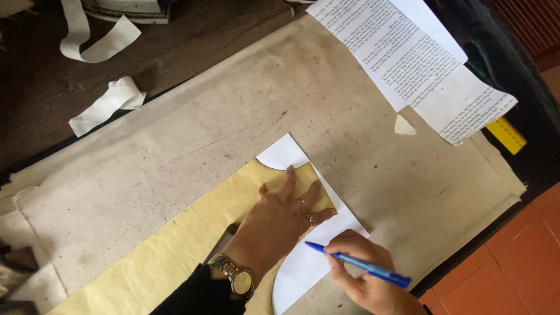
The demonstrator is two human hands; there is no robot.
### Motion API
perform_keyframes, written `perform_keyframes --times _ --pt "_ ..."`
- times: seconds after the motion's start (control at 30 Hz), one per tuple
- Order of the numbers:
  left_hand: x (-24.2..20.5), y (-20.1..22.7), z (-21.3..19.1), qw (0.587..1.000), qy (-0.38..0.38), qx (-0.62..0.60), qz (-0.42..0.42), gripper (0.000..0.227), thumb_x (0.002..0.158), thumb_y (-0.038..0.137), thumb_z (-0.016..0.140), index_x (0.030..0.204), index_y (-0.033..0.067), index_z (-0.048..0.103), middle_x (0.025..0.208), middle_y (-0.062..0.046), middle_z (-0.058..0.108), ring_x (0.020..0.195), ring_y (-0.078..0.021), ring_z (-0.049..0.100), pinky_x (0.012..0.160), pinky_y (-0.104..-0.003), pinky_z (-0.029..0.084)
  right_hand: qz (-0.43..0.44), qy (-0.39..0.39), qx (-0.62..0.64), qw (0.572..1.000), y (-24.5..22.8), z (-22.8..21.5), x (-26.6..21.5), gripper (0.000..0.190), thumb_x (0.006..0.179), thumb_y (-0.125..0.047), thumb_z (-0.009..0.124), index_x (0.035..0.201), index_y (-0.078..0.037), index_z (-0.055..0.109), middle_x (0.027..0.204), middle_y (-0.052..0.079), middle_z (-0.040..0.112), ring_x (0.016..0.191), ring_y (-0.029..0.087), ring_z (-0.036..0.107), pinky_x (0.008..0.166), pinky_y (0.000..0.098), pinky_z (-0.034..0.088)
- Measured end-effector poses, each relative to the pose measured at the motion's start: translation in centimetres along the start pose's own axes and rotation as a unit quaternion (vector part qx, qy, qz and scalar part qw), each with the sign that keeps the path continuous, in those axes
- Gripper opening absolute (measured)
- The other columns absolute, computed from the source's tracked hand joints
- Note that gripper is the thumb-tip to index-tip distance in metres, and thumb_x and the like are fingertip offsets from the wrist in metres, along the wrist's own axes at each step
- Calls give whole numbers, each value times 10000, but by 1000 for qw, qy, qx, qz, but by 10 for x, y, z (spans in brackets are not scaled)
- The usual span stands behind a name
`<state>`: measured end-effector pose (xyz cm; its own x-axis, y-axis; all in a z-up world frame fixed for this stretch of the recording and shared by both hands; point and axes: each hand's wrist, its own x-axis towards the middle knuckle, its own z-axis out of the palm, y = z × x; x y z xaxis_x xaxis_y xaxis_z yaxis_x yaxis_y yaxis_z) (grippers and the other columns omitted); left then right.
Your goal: The person places a white paper pattern on a yellow sheet of material and uses a blue pen to trace the curved edge. They then use a wooden ruler to draw a straight line along the bottom edge of the pattern.
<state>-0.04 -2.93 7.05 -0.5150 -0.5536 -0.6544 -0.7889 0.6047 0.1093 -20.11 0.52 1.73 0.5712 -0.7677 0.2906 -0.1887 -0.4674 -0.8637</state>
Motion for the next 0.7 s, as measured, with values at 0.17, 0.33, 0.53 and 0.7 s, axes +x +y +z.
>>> perform_keyframes --times 0.17,0.33,0.53,0.7 --pt "-2 0 -5 999 -40 -8 -3 767 988 188 423 1535 418 -62 1630 -29 -85 1432 -525 -10 930 -577 450 71 -62 22 995 -21 6 7 97 871 -101 581 946 -53 618 795 76 658 666 148 653 563 238 569" --pt "-1 0 -3 999 -39 -8 -4 790 979 197 452 1535 418 -64 1628 -38 -91 1429 -525 -17 936 -579 441 75 -55 14 996 -19 13 4 119 878 -153 562 920 -57 618 774 81 665 640 161 639 552 265 544" --pt "-1 1 -3 999 -35 -8 -4 806 972 178 469 1536 412 -57 1630 -44 -87 1429 -529 -14 932 -580 443 58 -81 15 995 -20 17 3 133 890 -171 538 904 -54 599 743 79 634 574 166 579 519 278 480" --pt "-1 0 -4 999 -39 -15 -4 760 988 187 432 1536 419 -41 1632 -34 -81 1435 -523 -14 938 -572 444 67 -83 12 994 -24 24 2 153 887 -194 533 871 -60 606 730 82 645 570 164 601 511 271 499"
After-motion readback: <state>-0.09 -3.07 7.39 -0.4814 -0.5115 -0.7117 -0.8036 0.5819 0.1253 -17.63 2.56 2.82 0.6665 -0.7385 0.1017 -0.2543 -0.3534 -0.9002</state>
